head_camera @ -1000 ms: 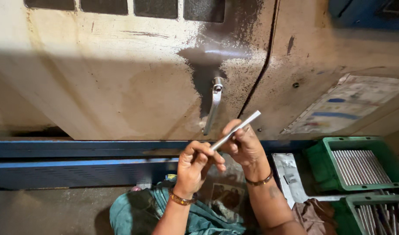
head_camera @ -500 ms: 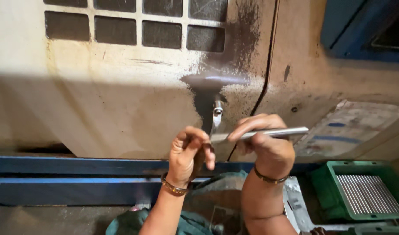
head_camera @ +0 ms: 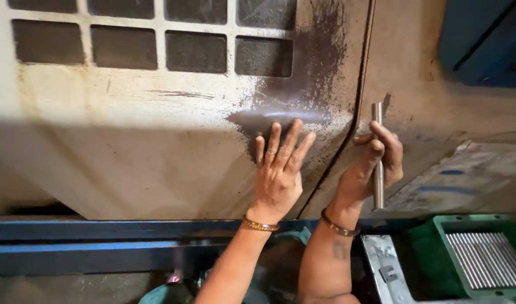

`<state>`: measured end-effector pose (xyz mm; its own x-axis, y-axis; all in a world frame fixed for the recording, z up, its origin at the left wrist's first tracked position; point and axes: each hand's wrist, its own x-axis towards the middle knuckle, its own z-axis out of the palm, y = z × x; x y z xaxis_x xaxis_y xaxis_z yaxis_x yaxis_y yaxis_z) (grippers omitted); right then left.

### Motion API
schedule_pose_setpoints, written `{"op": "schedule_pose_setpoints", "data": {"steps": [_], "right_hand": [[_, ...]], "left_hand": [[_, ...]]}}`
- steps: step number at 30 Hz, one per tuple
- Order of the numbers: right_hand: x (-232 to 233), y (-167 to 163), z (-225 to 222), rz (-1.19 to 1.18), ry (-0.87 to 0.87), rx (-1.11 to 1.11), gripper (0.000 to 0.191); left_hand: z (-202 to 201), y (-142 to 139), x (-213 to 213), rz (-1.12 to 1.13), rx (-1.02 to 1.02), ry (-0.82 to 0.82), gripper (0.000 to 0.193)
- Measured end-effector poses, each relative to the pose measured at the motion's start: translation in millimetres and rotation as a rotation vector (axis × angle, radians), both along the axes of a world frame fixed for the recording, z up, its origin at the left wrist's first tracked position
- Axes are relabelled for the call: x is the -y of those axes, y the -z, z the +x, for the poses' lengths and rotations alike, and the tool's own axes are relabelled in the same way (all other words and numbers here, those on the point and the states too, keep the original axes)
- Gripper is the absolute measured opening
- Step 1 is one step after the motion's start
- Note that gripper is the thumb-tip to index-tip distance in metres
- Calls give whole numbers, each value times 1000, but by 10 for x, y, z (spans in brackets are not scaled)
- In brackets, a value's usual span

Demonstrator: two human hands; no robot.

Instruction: The person sits on the floor and repeatedly cleans metal rods using a cloth. They pick up a rod from a green bin, wipe it thoroughly, and then use it to rub a metal surface on a machine before returning it to the bin.

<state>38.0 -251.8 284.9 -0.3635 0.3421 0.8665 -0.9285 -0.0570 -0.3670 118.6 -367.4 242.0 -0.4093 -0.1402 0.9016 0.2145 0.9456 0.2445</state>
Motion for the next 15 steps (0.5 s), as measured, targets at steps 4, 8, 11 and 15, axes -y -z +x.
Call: {"op": "schedule_pose_setpoints", "data": {"steps": [4,8,11,15], "right_hand": [[19,60,-30,-30,65,-44,48],[7,140,-47,-115,-67,-4,41],[-4,168,-74,-142,-90,-10,38],[-22,155,-61,-112,-58,-16,37]], "left_hand": [[76,85,-72,66,57,51,78],[137,77,-123,47,104,48,81],[172,57,-142,55,138,69,82],[168,39,-162,51,131,75,83]]}}
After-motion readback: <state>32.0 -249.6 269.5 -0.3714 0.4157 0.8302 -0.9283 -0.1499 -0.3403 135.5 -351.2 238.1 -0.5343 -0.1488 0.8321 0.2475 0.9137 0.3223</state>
